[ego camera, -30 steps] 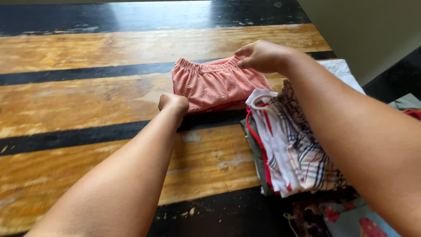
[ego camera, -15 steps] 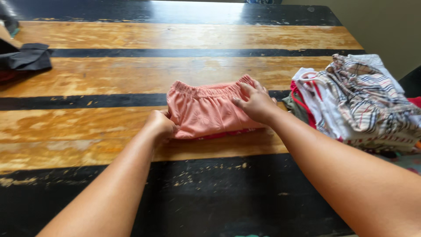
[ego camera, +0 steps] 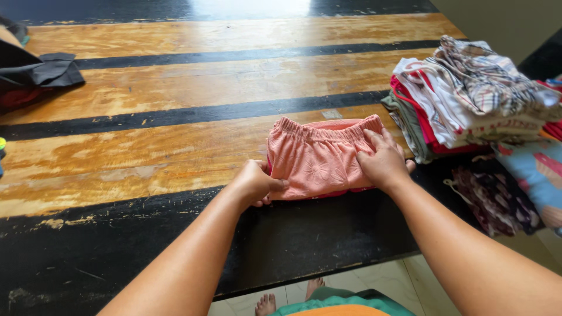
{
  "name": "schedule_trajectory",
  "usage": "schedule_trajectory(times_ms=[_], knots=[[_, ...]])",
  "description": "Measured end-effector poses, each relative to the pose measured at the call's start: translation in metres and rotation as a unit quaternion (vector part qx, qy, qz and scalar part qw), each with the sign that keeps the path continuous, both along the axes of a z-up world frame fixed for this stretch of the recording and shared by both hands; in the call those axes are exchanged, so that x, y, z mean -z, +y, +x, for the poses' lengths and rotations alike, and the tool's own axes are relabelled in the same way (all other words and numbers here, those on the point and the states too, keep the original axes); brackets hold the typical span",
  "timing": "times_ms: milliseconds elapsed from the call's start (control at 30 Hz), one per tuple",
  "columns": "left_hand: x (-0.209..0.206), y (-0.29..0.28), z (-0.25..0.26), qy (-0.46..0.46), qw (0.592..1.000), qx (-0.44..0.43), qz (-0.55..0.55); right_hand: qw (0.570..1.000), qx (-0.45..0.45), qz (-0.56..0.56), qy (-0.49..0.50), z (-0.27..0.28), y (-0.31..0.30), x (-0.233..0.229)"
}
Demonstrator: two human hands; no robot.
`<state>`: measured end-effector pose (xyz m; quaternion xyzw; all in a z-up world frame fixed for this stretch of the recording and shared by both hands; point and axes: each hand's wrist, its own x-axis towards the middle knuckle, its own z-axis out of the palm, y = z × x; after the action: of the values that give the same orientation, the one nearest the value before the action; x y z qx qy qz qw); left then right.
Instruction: The person folds several pairs of shorts by hand on a wooden table and places them onto a stack of folded clothing.
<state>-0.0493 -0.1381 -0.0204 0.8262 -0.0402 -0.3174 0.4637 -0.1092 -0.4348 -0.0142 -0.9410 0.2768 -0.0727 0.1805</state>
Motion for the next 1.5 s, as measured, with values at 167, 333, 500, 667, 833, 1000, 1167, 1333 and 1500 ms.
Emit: schedule_trajectory(times_ms=[167, 333, 500, 667, 833, 1000, 1167, 1333, 1500], knots=[[-0.042, -0.013, 0.0, -0.189, 0.973, -0.038, 0.127, 0.967, 0.043, 0.003, -0.25, -0.015, -0.042, 0.03], [-0.078, -0.081, 0.0, -0.335, 0.94, -0.061, 0.027, 0.808, 0.252, 0.247, -0.472, -0.018, -0.096, 0.035], [-0.084, -0.17, -0.017, -0.5, 0.852, 0.113, -0.105, 0.582, 0.347, 0.621, -0.395, -0.024, -0.113, -0.019], [-0.081, -0.268, -0.025, -0.466, 0.863, 0.146, -0.128, 0.553, 0.149, 0.687, -0.449, -0.018, -0.095, -0.048], [-0.079, -0.329, -0.012, -0.384, 0.908, 0.069, -0.151, 0.595, 0.098, 0.64, -0.476, -0.014, -0.108, -0.052], [-0.086, -0.351, -0.004, -0.448, 0.868, 0.213, -0.03, 0.588, 0.048, 0.685, -0.427, -0.006, -0.111, -0.053], [-0.081, -0.358, 0.019, -0.454, 0.873, 0.175, -0.027, 0.601, 0.129, 0.704, -0.356, 0.02, -0.13, -0.058], [-0.086, -0.369, 0.059, -0.466, 0.875, 0.13, 0.007, 0.592, 0.11, 0.749, -0.275, 0.06, -0.141, -0.082], [-0.079, -0.385, 0.092, -0.598, 0.787, 0.104, -0.109, 0.595, 0.055, 0.772, -0.218, 0.093, -0.168, -0.09]])
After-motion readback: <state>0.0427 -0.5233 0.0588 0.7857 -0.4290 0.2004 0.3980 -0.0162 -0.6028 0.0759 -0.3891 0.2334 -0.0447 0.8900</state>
